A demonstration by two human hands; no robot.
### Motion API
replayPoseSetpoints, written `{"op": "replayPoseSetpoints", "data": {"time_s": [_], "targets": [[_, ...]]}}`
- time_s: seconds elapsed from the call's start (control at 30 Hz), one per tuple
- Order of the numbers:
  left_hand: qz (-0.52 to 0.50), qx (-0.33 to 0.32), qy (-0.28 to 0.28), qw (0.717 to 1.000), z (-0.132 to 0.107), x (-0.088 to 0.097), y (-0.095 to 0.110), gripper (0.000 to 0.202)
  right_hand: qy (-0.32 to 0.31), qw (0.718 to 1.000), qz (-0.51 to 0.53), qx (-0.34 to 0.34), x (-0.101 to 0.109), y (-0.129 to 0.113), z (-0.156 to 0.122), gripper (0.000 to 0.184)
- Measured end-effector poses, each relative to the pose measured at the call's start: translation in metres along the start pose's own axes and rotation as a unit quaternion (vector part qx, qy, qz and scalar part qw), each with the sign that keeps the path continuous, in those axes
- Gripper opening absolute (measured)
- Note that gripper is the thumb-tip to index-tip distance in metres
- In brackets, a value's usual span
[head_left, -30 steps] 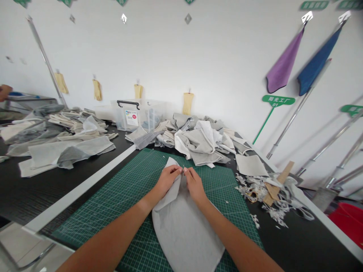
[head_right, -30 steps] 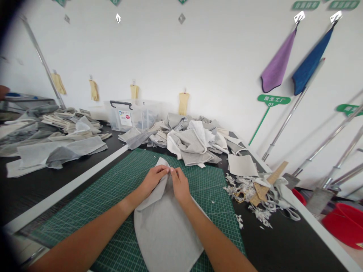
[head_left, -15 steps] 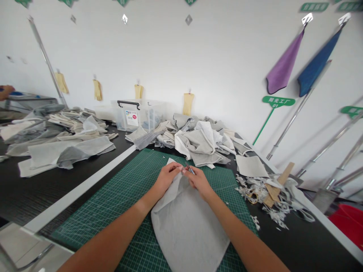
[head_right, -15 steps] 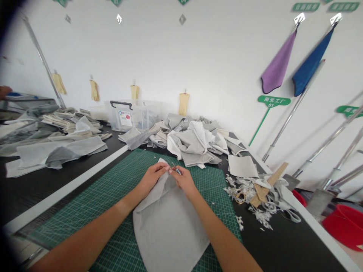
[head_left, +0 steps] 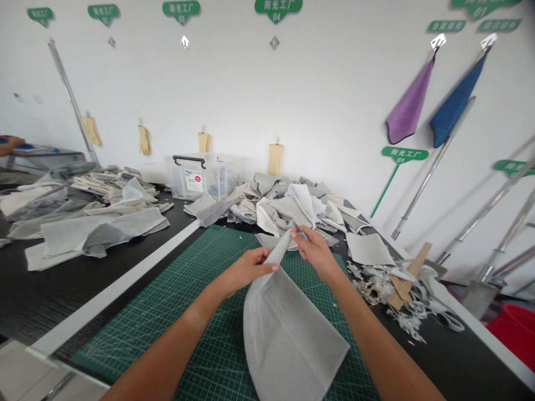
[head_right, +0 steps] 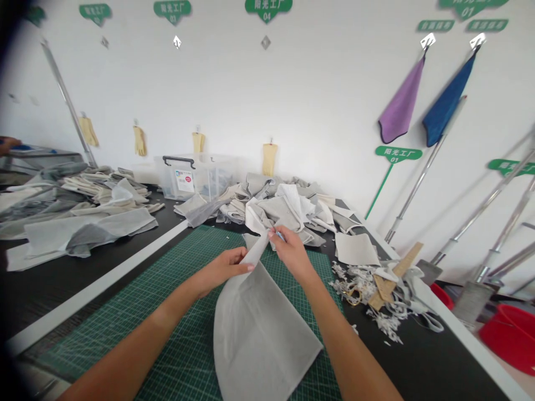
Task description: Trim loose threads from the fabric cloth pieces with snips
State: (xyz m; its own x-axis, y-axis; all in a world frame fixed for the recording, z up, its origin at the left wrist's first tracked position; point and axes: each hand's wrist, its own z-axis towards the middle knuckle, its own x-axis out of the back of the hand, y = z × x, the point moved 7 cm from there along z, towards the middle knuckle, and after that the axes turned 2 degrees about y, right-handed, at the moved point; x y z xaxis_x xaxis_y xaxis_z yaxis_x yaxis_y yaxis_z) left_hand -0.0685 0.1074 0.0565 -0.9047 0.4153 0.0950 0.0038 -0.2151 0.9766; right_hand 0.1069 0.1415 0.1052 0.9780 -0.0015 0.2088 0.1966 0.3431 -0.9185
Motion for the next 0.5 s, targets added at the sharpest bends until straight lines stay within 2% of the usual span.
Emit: {"op": "replayPoseSetpoints", "data": {"time_s": [0.1,0.17,0.23,0.37,0.5], "targets": [[-0.003,0.044,-0.079,0.996,-0.013,-0.012,0.016,0.029,0.007,0.999,0.03,0.014,0.027,-0.029,0.0,0.028],[0.011,0.067,-0.125,0.99,-0.02,-0.018,0.024,0.031,0.033,0.998,0.046,0.026,0.046,-0.051,-0.005,0.027],[0.042,0.075,-0.144,0.986,-0.026,-0.021,0.031,0.031,0.074,0.994,0.055,0.054,0.064,-0.075,-0.013,0.024],[0.141,0.048,-0.094,0.984,-0.031,-0.016,0.047,0.032,0.174,0.972,0.076,0.137,0.1,-0.124,-0.038,0.015],[0.234,0.012,0.004,0.972,-0.037,0.005,0.072,0.032,0.268,0.93,0.099,0.231,0.139,-0.16,-0.067,0.011]]}}
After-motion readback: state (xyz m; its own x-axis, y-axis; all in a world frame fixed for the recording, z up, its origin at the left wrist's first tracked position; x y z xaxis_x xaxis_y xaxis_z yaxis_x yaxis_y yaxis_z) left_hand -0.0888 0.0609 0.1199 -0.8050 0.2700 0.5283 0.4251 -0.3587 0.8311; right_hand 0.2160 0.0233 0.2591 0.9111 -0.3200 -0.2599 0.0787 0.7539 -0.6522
